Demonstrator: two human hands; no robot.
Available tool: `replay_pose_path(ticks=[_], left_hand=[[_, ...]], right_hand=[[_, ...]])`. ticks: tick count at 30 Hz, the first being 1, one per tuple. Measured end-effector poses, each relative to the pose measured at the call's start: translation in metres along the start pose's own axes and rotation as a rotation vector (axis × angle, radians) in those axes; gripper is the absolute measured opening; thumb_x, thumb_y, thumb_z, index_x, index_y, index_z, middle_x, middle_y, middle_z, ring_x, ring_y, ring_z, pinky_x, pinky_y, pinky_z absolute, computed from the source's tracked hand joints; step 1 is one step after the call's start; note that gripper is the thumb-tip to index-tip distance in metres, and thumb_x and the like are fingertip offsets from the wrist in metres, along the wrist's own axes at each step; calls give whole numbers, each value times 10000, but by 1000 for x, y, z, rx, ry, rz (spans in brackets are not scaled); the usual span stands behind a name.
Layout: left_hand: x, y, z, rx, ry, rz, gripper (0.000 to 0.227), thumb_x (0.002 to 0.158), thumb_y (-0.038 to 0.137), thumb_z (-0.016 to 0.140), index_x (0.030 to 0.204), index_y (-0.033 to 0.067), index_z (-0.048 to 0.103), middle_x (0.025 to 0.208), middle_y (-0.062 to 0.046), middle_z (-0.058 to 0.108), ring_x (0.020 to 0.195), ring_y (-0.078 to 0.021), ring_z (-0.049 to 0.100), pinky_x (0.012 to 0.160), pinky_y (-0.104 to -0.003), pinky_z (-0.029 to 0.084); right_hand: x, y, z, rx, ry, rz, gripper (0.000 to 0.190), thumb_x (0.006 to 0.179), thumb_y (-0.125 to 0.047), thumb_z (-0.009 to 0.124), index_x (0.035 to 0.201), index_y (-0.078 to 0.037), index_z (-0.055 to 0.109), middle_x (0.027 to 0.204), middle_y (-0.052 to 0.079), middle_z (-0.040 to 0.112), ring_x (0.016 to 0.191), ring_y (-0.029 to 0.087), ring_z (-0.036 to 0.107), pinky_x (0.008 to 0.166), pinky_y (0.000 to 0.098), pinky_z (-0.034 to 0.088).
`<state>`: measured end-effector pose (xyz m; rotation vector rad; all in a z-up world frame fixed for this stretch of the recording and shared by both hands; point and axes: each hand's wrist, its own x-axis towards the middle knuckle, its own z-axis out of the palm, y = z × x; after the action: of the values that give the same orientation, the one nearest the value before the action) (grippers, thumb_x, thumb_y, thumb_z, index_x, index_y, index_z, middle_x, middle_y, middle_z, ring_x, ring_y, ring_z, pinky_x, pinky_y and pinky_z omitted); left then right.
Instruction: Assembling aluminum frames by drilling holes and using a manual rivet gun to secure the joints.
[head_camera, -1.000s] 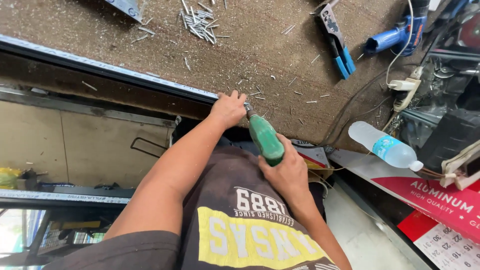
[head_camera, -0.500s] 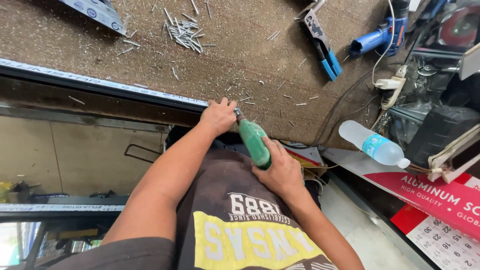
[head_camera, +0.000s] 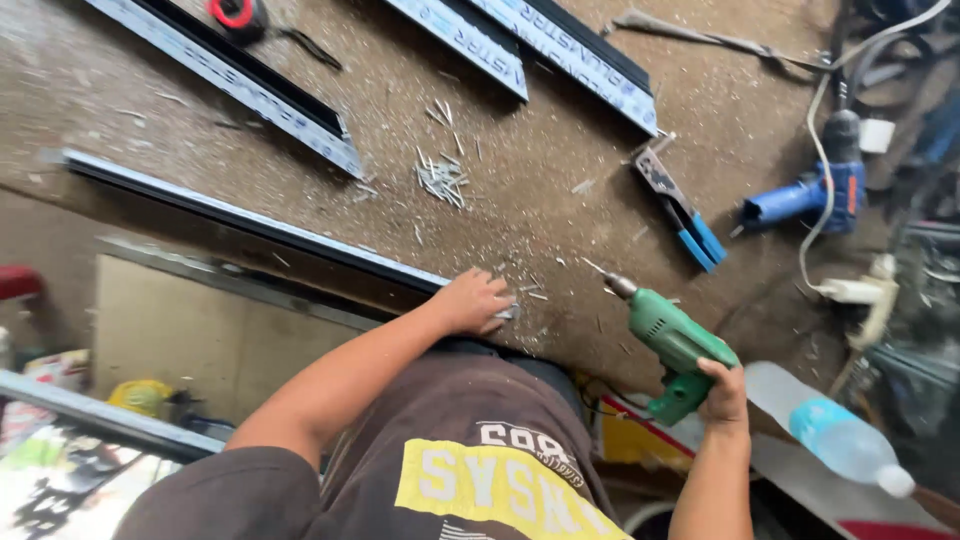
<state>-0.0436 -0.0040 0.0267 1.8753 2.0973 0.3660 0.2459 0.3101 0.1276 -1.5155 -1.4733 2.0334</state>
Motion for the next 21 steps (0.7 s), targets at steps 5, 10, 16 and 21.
replay_pose_path(ticks=[5, 10, 16, 21], left_hand=[[29, -161, -29, 108, 118, -468, 198, 882, 272, 648, 1038, 150, 639, 942, -79, 542, 876, -333, 642, 750, -486, 572], [56, -262, -58, 254, 116, -727, 88, 918, 210, 609, 941, 127, 591, 1005, -75, 532, 937, -297, 613, 718, -432, 588], [68, -275, -45, 480, 89, -457, 144, 912, 233, 657, 807, 149, 606, 849, -49, 514, 850, -259, 620, 582, -389, 544], [92, -229, -121, 97, -222, -1125, 140, 889, 149, 615, 895, 119, 751, 858, -112, 720, 884, -328, 752, 673, -473, 613]], right_hand=[[104, 127, -81, 276, -13, 363, 648, 728, -315, 618, 1359, -171, 639, 1323, 127, 658, 1129, 341, 659, 1077, 473, 417], [90, 20, -51, -748, 154, 217, 706, 845, -588, 821, 1387, -165, 662, 1313, 266, 648, 1273, 464, 558, 1067, 554, 433], [168, -9, 19, -1228, 335, -444, 476, 772, -409, 905, 1143, -190, 703, 1042, 41, 649, 1034, 265, 668, 906, 426, 536], [216, -65, 91, -1572, -125, -604, 721, 730, -361, 882, 1372, -147, 634, 1209, 110, 674, 1188, 306, 670, 999, 402, 562]])
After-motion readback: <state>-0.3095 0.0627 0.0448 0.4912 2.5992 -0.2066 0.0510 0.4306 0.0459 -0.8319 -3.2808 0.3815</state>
